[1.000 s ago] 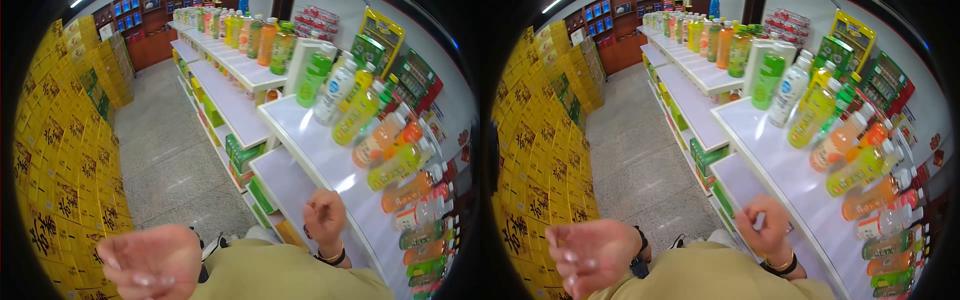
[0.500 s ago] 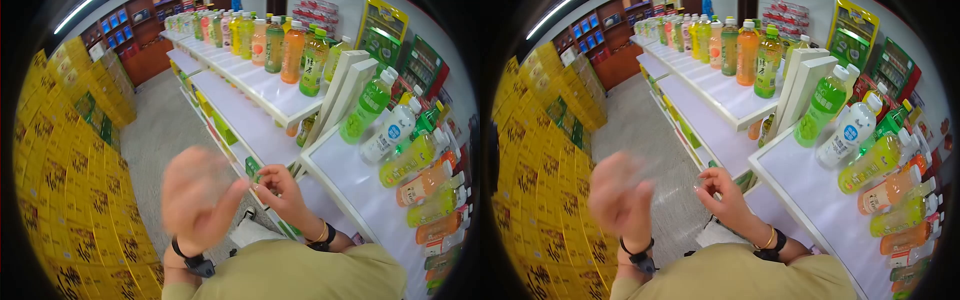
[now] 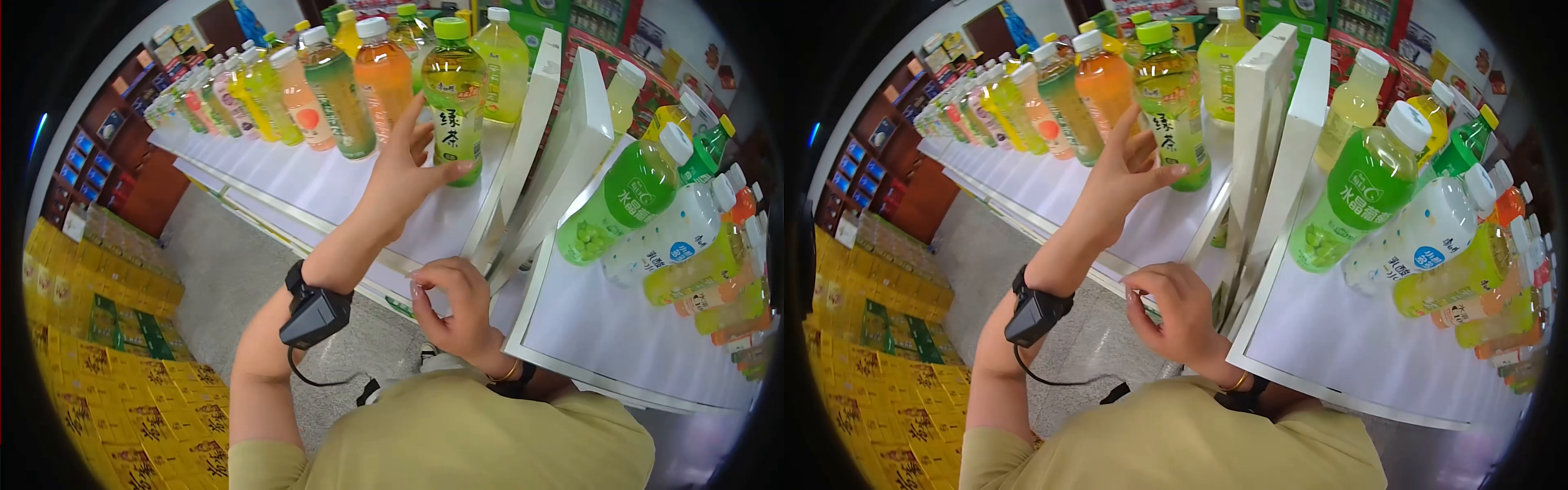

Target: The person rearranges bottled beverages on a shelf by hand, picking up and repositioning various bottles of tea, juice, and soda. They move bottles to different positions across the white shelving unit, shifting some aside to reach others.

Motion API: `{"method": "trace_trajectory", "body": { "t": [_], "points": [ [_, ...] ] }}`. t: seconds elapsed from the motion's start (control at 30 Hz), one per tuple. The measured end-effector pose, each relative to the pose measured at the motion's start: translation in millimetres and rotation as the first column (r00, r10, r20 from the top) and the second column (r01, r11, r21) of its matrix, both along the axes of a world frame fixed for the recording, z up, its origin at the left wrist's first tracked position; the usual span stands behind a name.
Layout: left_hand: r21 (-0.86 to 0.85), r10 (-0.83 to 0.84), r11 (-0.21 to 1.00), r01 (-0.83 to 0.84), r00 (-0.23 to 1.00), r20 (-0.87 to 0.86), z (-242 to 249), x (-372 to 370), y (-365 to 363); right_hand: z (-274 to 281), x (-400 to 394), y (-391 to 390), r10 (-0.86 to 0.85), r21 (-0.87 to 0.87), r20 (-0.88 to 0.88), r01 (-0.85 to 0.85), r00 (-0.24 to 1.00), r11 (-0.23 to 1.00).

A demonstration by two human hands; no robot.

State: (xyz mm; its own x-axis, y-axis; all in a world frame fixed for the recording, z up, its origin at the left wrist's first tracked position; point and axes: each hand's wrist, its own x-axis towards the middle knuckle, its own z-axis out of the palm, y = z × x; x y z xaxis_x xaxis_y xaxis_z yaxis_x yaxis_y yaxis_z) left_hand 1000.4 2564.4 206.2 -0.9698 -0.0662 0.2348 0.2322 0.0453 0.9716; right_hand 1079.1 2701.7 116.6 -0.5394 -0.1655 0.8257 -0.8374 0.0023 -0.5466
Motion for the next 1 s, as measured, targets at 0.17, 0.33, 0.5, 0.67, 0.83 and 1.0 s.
{"method": "trace_trajectory", "body": {
  "t": [0.17, 0.33, 0.5, 0.67, 0.83, 1.0],
  "points": [
    [0.098, -0.178, 0.981, 0.17, 0.98, 0.084, 1, -29, -3, 6, -5, 1, -0.023, 0.119, 0.041, 0.018, 0.999, 0.993],
    [0.072, -0.251, 0.967, 0.245, 0.964, 0.083, -5, -43, -10, 10, -4, -1, -0.059, 0.112, 0.106, 0.047, 0.993, 0.993],
    [0.074, -0.369, 0.927, 0.367, 0.93, 0.005, -14, -50, -17, 17, 2, -9, -0.18, 0.125, 0.177, 0.159, 0.968, 0.979],
    [-0.152, -0.223, 0.97, 0.192, 0.948, -0.226, -32, -9, -76, 27, -2, -26, -0.376, 0.082, 0.304, 0.369, 0.875, 0.926],
    [-0.162, -0.093, 0.986, 0.033, 0.921, -0.379, -29, 27, -103, 58, -23, -38, -0.615, 0.219, 0.138, 0.582, 0.776, 0.783],
    [0.14, -0.119, 0.975, 0.173, 0.936, -0.331, 1, 14, -112, 47, -63, -53, -0.798, 0.282, 0.018, 0.763, 0.602, 0.582]
  ]
}}
